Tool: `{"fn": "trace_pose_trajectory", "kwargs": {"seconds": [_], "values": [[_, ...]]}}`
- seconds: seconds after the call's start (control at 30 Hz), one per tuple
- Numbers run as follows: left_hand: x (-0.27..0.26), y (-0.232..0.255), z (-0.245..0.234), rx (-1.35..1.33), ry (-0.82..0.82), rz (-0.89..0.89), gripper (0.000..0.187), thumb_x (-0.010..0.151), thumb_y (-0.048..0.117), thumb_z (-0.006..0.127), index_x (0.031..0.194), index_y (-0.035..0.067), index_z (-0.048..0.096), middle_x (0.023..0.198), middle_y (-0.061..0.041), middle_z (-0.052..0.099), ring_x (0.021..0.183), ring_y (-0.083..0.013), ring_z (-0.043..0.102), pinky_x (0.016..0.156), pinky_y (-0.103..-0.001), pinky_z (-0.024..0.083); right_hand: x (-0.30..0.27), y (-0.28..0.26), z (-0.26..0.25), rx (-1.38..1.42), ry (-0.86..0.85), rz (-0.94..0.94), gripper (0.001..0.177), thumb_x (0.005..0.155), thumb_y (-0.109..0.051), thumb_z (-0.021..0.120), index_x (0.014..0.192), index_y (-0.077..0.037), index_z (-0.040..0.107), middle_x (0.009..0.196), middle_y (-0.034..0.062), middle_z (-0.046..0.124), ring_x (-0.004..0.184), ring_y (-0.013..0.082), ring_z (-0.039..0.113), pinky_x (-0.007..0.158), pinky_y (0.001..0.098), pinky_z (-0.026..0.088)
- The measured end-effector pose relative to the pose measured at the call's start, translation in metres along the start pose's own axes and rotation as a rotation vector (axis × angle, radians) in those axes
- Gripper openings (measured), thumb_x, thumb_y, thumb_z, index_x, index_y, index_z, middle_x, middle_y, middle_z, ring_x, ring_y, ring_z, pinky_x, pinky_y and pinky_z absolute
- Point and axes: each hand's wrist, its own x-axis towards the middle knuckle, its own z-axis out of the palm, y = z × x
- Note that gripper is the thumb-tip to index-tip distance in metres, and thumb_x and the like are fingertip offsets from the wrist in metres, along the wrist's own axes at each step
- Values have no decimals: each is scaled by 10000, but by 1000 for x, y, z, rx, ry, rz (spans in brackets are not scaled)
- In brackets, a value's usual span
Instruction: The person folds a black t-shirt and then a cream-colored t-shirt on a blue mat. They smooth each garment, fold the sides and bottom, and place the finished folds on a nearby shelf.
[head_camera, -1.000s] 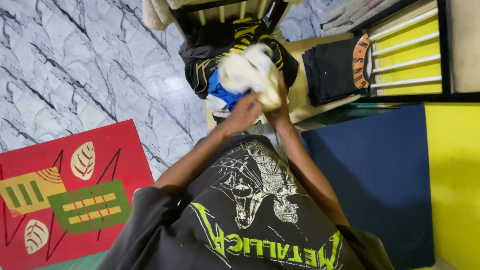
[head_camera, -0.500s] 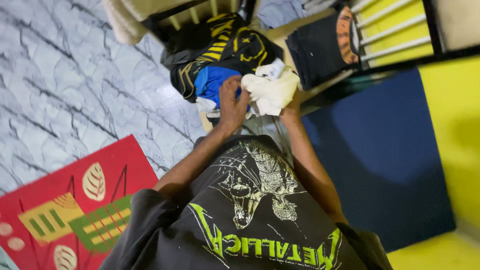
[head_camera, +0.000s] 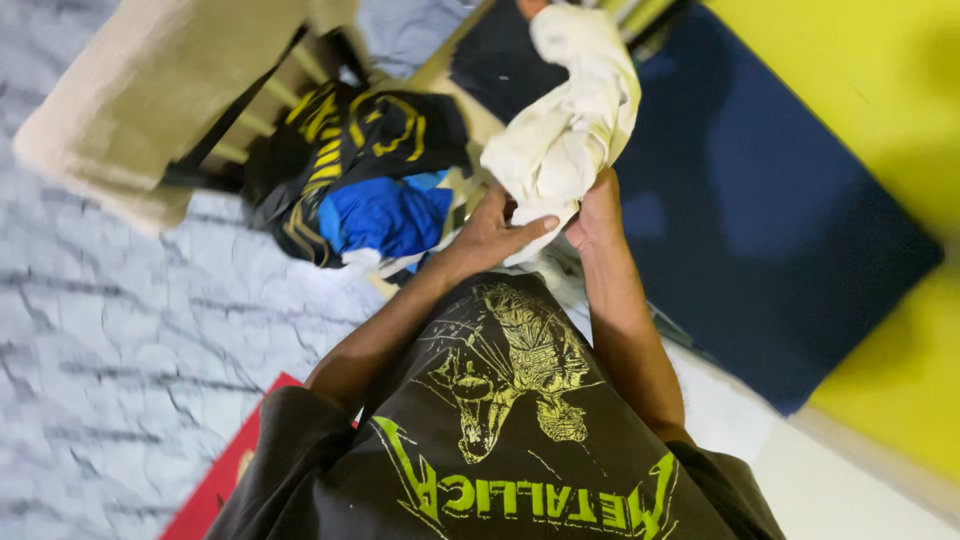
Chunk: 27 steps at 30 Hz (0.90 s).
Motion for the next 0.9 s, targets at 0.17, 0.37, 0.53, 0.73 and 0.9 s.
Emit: {"fn": "trace_pose_trajectory", "kwargs": {"seconds": [0.17,0.37,0.53,0.73,0.9], "values": [[10,37,38,325,-235,-38,839,817,353,851,1417,17,371,1291,-215,639,1175,-273,657,978,-394,563,-23,-36,-48,228,145,-107,369,1051,-304,481,1264,-35,613,1086,121,717,930,250,735,838,432,630],[35,39,72,631,-468,-179,446,812,371,803,1114,62,691,993,-121,778,889,-222,760,812,-356,591,-70,-75,-128,268,424,-310,471,1054,-428,423,1298,-69,605,1131,110,722,1028,237,725,907,424,636],[65,38,101,914,-581,-201,428,769,449,824,1011,111,722,852,-81,753,757,-211,729,701,-351,555,-108,-105,-197,386,569,-521,489,1066,-492,449,1291,-83,592,1120,117,694,1006,284,720,907,465,631],[103,27,133,915,-589,-134,426,873,488,762,917,66,724,767,-88,704,675,-197,668,628,-391,504,-160,-134,-287,522,846,-713,508,991,-552,457,1212,-119,605,1000,152,694,887,298,709,827,491,635],[149,9,165,697,-419,109,317,953,332,742,960,17,700,802,-134,700,728,-260,661,687,-419,532,-162,-141,-377,594,846,-684,408,991,-491,516,1106,-117,634,904,108,661,790,257,653,785,461,594]]}}
